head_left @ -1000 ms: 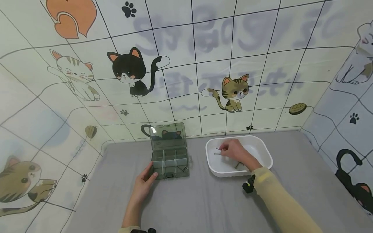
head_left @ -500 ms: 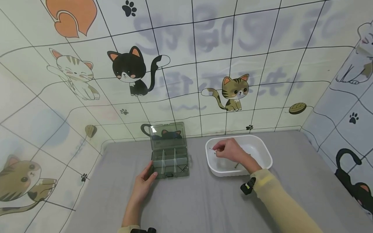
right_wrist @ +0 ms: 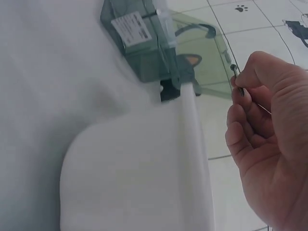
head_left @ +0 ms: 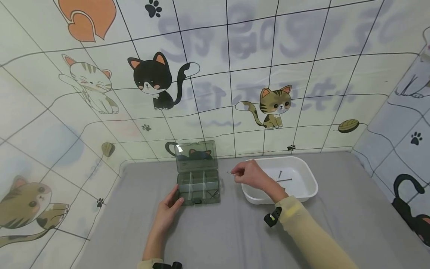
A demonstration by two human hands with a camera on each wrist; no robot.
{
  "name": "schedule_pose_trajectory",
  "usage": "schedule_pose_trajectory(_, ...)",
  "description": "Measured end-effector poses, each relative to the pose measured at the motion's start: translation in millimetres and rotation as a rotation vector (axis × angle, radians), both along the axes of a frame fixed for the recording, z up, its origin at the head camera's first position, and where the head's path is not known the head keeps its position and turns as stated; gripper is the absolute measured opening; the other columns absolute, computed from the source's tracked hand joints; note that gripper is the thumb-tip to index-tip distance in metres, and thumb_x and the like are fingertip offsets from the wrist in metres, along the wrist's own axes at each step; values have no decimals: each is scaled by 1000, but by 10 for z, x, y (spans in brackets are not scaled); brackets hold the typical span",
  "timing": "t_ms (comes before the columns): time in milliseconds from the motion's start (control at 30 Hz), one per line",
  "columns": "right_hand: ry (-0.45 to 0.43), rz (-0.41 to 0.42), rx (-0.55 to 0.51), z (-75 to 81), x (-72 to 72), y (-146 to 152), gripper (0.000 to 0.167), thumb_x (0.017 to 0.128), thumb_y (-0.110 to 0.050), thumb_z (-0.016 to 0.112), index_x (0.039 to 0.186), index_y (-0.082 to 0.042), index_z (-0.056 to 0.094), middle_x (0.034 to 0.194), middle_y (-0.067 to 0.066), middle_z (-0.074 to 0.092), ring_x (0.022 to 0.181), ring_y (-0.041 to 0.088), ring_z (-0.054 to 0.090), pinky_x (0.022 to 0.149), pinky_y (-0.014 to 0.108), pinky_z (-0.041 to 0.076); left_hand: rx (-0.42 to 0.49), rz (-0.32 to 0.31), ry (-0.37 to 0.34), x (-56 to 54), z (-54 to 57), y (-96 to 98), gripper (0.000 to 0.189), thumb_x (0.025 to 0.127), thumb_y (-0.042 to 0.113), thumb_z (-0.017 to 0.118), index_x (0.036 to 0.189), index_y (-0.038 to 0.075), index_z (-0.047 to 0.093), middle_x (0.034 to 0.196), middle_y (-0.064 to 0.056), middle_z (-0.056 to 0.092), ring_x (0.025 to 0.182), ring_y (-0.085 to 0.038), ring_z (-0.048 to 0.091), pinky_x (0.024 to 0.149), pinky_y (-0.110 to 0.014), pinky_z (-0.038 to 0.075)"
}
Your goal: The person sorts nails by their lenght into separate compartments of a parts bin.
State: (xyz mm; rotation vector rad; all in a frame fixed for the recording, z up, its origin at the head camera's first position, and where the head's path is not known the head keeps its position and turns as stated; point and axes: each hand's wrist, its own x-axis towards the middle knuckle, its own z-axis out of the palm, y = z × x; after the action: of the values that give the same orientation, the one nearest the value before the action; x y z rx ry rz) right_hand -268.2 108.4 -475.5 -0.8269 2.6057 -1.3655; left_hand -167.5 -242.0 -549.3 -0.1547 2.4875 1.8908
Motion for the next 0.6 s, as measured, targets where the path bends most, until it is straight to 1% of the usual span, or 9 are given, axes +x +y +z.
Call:
schedule_pose_trajectory(133, -2, 13, 16, -2, 6, -100, 22, 84, 1, 63, 97, -4, 80, 91, 7, 77, 73, 9, 64, 65, 27, 52, 6, -5, 3, -8, -4, -5, 61, 103, 22, 66, 158, 14, 42, 165, -14, 29, 153, -34, 23, 115, -52, 33)
schedule_pose_trajectory(300, -28, 29, 28, 12, 18, -209, 24, 85, 0, 61, 99, -5, 80, 93, 8, 77, 72, 8, 63, 65, 27, 51, 21, -10, 4, -17, 8, -10, 60, 103, 20, 65, 158, 15, 42, 165, -13, 30, 153, -32, 24, 116, -50, 32)
schedule_pose_trajectory(433, -33, 51, 42, 1, 23, -287, 25, 85, 0, 61, 101, -2, 80, 91, 3, 76, 70, 8, 59, 64, 27, 48, 12, -7, 11, -18, 23, -6, 59, 103, 18, 65, 158, 14, 43, 164, -12, 31, 152, -30, 25, 115, -49, 33)
schedule_pose_trajectory(600, -21, 75, 57, -4, 42, -361, 25, 82, 2, 62, 102, 2, 79, 85, -1, 74, 69, 8, 57, 65, 26, 49, 5, -9, 15, -21, 15, 1, 59, 103, 16, 65, 158, 13, 43, 164, -13, 32, 152, -30, 26, 115, -48, 33)
